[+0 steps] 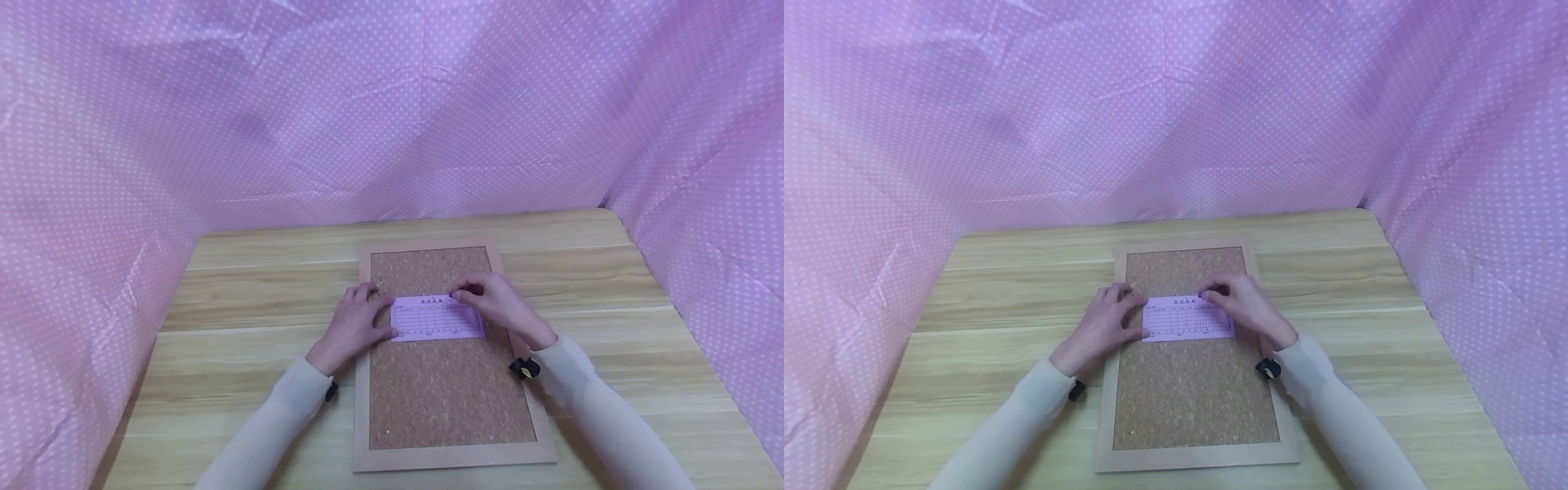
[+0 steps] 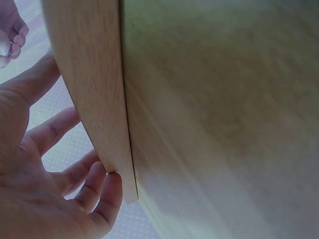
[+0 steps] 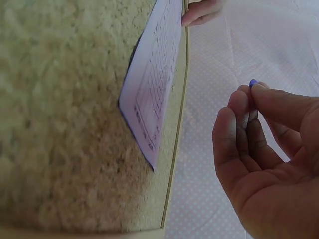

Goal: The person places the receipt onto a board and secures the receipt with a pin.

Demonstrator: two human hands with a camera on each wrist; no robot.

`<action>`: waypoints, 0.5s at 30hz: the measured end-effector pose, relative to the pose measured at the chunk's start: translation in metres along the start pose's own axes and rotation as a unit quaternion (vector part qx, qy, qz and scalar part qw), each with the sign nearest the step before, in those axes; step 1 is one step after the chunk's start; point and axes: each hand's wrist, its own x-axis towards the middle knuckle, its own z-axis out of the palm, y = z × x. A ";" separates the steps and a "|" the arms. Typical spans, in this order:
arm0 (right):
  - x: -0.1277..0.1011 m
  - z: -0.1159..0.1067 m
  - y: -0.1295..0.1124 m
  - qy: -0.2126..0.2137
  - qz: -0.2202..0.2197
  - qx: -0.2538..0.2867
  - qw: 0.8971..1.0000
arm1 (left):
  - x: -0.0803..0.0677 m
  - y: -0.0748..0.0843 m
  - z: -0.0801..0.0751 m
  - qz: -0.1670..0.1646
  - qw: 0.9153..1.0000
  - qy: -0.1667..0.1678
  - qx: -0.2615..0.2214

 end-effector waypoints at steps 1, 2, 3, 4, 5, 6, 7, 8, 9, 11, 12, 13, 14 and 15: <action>0.001 0.001 0.000 -0.002 -0.001 -0.002 1.000 | 0.000 0.000 0.000 0.000 1.000 0.000 0.000; 0.003 0.002 -0.001 -0.005 -0.003 -0.001 1.000 | 0.000 0.000 0.000 -0.001 1.000 0.000 0.000; 0.004 0.003 -0.001 -0.006 -0.005 -0.001 1.000 | 0.000 0.000 0.000 -0.001 1.000 0.001 0.000; 0.005 0.004 -0.001 -0.008 -0.008 -0.002 1.000 | 0.000 0.000 0.000 -0.001 1.000 0.001 0.000; 0.007 0.005 -0.001 -0.008 -0.010 -0.002 1.000 | 0.000 0.000 0.000 -0.001 1.000 0.001 -0.001; 0.008 0.006 -0.001 -0.009 -0.011 -0.001 1.000 | 0.000 0.000 0.000 -0.002 1.000 0.000 0.000; 0.009 0.007 -0.001 -0.010 -0.012 0.001 1.000 | 0.000 0.000 0.000 -0.001 1.000 0.001 0.000; 0.010 0.008 -0.001 -0.012 -0.012 0.004 1.000 | 0.000 0.000 0.000 -0.001 1.000 0.001 0.000; 0.011 0.009 -0.001 -0.014 -0.012 0.006 1.000 | 0.000 0.000 0.000 -0.001 1.000 0.001 0.000; 0.013 0.011 -0.001 -0.018 -0.008 0.011 1.000 | -0.001 0.000 0.000 -0.002 1.000 0.000 0.001; 0.014 0.012 -0.001 -0.022 -0.006 0.014 1.000 | -0.001 0.001 0.000 -0.002 1.000 -0.001 0.001; 0.015 0.013 -0.001 -0.026 -0.005 0.015 1.000 | -0.001 0.001 0.000 -0.003 1.000 -0.002 0.001; 0.017 0.013 -0.001 -0.028 -0.005 0.016 0.999 | -0.001 0.001 0.000 -0.004 1.000 -0.003 0.000; 0.018 0.014 0.000 -0.030 -0.007 0.013 0.999 | -0.001 0.001 -0.001 -0.004 1.000 -0.004 0.000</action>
